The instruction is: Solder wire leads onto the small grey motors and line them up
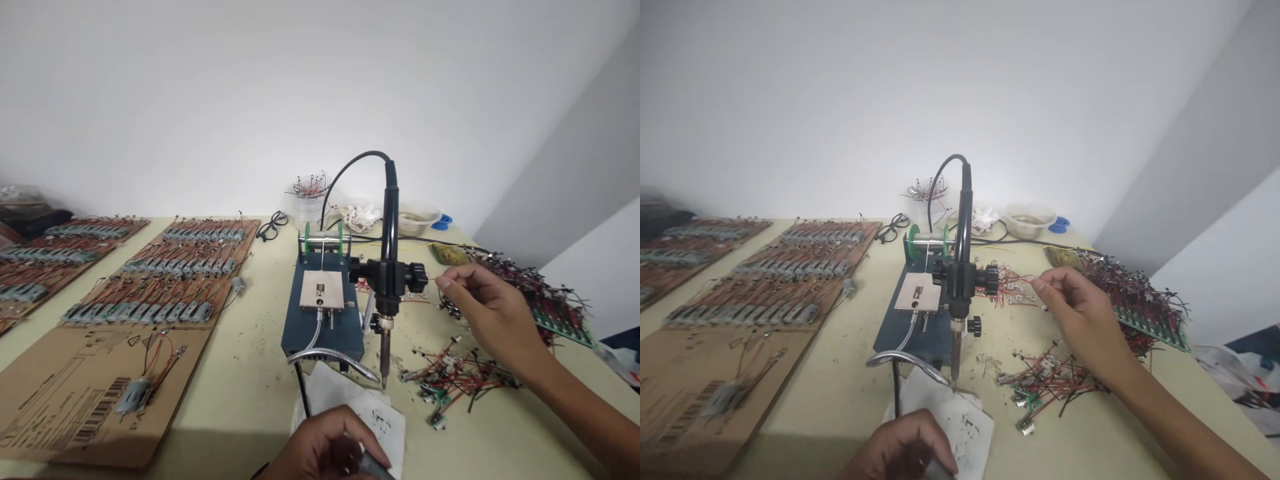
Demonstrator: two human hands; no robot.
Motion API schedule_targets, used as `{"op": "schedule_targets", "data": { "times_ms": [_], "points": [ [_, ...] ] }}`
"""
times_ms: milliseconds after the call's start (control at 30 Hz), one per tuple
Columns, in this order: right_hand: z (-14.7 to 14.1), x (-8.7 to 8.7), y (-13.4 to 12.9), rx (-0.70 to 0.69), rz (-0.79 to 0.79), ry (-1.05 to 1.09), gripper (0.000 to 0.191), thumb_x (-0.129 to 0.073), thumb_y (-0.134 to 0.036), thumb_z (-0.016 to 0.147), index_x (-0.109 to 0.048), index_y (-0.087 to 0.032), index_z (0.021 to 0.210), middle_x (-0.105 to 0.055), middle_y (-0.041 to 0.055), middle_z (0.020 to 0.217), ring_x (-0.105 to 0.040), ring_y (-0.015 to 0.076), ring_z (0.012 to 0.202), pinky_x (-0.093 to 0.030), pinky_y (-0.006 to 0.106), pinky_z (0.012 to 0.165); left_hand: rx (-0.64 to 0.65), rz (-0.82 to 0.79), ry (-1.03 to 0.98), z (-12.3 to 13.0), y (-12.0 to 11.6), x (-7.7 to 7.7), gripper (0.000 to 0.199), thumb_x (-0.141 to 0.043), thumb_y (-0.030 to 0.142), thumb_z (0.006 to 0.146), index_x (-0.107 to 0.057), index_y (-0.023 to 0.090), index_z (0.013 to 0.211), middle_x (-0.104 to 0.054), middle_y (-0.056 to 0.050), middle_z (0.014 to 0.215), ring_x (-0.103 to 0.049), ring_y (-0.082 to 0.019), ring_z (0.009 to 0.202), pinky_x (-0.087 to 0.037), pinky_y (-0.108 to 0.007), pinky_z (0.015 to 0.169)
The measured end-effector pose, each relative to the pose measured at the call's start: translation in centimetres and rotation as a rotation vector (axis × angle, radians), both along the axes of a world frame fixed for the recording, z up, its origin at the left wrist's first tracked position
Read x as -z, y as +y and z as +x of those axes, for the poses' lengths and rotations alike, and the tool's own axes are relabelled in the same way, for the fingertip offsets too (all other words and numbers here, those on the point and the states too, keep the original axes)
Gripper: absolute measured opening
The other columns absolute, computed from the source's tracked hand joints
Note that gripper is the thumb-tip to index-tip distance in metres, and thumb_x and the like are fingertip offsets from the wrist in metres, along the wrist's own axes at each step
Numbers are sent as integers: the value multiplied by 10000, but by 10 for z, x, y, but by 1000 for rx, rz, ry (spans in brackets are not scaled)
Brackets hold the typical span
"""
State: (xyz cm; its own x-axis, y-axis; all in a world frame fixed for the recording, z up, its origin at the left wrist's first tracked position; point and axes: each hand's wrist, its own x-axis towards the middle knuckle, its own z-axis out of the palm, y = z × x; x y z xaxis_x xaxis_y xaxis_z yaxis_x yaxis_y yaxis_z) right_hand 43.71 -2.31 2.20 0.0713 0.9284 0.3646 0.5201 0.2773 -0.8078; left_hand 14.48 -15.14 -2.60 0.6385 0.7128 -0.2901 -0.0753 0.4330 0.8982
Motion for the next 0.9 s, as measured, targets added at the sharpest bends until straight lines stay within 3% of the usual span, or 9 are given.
{"op": "schedule_targets", "data": {
  "times_ms": [67,233,400,567,633,733,800,900],
  "points": [
    [-1,1,-4,-38,-12,-26,375,-677,-600,990,-689,-231,921,-564,16,806,-481,188,710,-364,305,572,-61,-83,-67,4,6,4,606,-962,652,622,-615,204,836,-528,54,661,-417,-66,555,-258,-244,549],
    [-6,8,-12,-119,-28,-115,313,-670,-560,997,-731,-257,948,-532,-1,741,-504,194,689,-385,304,582,-90,-187,-149,4,6,11,573,-998,534,634,-609,201,891,-589,57,674,-443,-44,507,-267,-221,532],
    [-13,5,-20,-268,-57,-196,305,-653,-546,1008,-766,-271,934,-642,34,772,-597,226,734,-452,328,613,-83,-278,-72,-2,11,14,627,-1054,435,515,-604,190,878,-664,23,672,-530,-70,539,-338,-202,530],
    [-19,5,-27,-453,-113,-280,292,-588,-497,1072,-743,-290,936,-675,10,776,-591,187,665,-424,321,565,-98,-303,-49,-3,15,-1,637,-1057,454,490,-639,202,899,-637,47,623,-438,-47,457,-257,-198,479],
    [-21,6,-31,-488,-141,-284,287,-582,-496,1083,-725,-296,936,-650,-12,733,-564,171,625,-406,312,538,-176,-341,-84,-1,13,-11,609,-1017,544,559,-654,201,906,-668,26,661,-488,-57,481,-278,-192,492],
    [-25,5,-38,-524,-152,-255,275,-575,-476,1098,-705,-294,938,-637,-22,724,-544,156,602,-404,294,517,-259,-334,-78,0,9,-24,570,-914,678,666,-678,184,823,-591,40,564,-455,-55,450,-240,-186,468],
    [-28,2,-43,-540,-130,-233,255,-576,-449,1105,-701,-290,949,-637,-21,738,-550,150,605,-398,289,513,-249,-269,-43,0,9,-28,580,-940,672,621,-685,172,768,-582,44,551,-433,-46,424,-241,-189,446],
    [-31,-2,-50,-565,-114,-223,238,-581,-416,1108,-702,-276,958,-624,-15,759,-552,148,621,-391,293,534,-227,-260,-16,-2,14,-26,604,-1004,589,533,-721,161,851,-714,-3,666,-502,-53,416,-334,-197,442]
  ]
}}
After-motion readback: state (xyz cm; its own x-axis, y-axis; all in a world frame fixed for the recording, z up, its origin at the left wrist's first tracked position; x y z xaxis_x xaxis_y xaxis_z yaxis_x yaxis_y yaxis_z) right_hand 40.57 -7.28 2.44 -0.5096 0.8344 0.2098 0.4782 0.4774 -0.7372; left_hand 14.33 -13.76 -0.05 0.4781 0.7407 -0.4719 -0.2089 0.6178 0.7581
